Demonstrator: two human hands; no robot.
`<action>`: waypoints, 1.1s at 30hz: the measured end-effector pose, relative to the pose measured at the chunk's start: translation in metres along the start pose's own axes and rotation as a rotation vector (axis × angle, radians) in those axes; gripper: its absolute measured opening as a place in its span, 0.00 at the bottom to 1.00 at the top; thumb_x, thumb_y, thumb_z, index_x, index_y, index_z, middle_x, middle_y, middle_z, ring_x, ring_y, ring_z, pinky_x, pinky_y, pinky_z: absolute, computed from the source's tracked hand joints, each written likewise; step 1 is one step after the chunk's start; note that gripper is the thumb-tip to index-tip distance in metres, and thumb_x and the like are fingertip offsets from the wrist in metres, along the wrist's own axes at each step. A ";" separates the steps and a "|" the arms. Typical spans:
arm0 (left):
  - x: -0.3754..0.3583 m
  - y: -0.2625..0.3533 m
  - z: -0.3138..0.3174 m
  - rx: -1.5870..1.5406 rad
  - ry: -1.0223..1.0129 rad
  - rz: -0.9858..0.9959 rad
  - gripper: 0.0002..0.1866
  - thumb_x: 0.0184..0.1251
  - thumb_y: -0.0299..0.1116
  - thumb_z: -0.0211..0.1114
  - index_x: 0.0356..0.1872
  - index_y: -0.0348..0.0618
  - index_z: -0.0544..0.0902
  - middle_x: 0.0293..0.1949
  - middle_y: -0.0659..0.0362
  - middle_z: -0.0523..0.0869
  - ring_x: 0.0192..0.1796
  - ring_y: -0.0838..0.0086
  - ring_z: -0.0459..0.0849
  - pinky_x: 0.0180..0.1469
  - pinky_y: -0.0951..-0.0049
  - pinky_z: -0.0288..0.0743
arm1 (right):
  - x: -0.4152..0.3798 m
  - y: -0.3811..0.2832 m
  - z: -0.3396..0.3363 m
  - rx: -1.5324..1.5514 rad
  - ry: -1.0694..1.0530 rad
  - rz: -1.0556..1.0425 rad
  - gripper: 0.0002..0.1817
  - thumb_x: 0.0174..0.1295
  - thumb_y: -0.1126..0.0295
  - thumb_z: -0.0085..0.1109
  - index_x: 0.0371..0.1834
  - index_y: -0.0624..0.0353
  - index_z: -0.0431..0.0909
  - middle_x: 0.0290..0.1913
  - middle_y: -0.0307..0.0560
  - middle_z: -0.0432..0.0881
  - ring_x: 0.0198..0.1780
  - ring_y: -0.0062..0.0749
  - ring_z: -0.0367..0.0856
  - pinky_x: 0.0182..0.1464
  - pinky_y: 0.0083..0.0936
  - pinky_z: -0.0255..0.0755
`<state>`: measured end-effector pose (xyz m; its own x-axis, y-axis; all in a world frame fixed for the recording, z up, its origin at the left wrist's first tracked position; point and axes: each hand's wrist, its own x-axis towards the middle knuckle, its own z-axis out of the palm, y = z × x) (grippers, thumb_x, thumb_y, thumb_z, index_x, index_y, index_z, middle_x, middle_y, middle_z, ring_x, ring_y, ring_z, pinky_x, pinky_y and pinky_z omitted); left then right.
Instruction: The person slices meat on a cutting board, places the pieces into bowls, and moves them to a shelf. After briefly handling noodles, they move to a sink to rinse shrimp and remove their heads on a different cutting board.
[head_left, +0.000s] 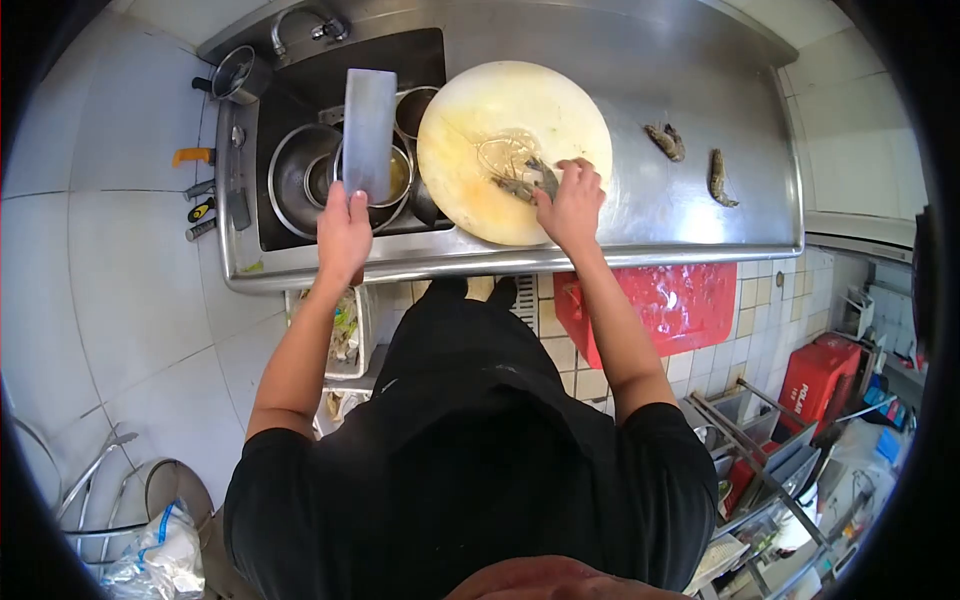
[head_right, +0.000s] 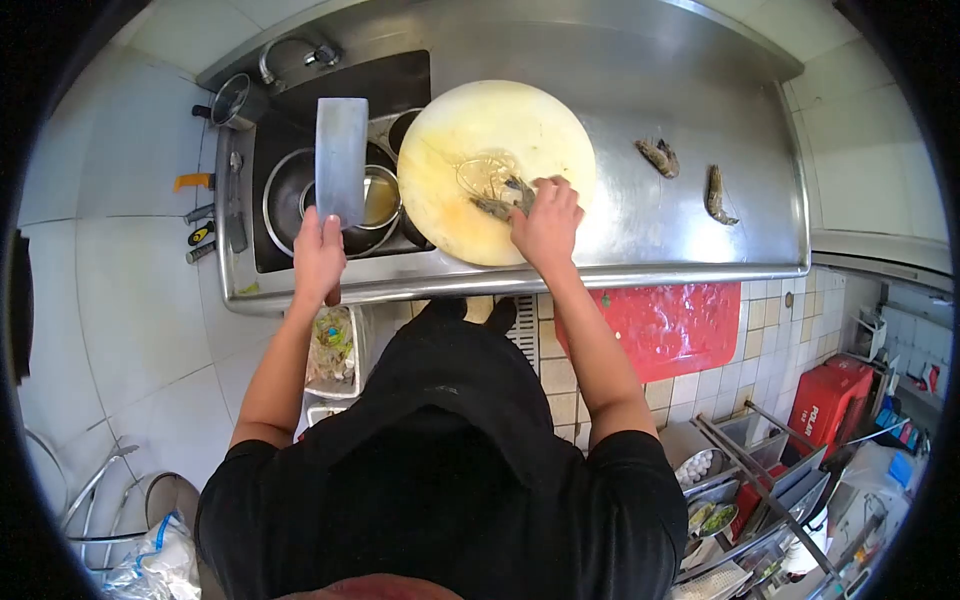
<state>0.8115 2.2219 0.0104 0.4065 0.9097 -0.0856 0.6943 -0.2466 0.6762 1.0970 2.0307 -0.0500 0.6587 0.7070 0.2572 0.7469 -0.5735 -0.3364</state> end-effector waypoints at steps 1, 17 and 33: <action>-0.012 0.013 -0.001 -0.013 -0.032 0.025 0.13 0.79 0.39 0.55 0.46 0.37 0.73 0.28 0.40 0.84 0.33 0.40 0.85 0.37 0.46 0.75 | 0.002 0.001 -0.002 0.141 -0.163 -0.061 0.22 0.53 0.64 0.74 0.49 0.59 0.79 0.47 0.51 0.82 0.53 0.47 0.80 0.57 0.45 0.72; -0.040 0.063 0.023 0.339 -0.398 0.294 0.11 0.77 0.39 0.56 0.45 0.42 0.73 0.32 0.38 0.86 0.39 0.37 0.85 0.42 0.38 0.75 | -0.027 0.033 0.030 0.396 0.052 -0.383 0.10 0.54 0.70 0.72 0.39 0.52 0.88 0.42 0.37 0.84 0.46 0.36 0.80 0.50 0.34 0.72; 0.051 0.016 0.016 0.573 -0.189 -0.048 0.15 0.77 0.40 0.53 0.51 0.38 0.76 0.44 0.35 0.88 0.50 0.36 0.86 0.54 0.40 0.78 | -0.032 0.036 0.018 0.338 -0.041 -0.298 0.09 0.54 0.64 0.74 0.36 0.50 0.87 0.41 0.37 0.86 0.48 0.40 0.78 0.53 0.38 0.69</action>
<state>0.8530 2.2594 0.0056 0.4288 0.8619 -0.2708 0.9025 -0.3952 0.1711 1.1015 1.9946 -0.0866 0.4099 0.8405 0.3542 0.8277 -0.1796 -0.5316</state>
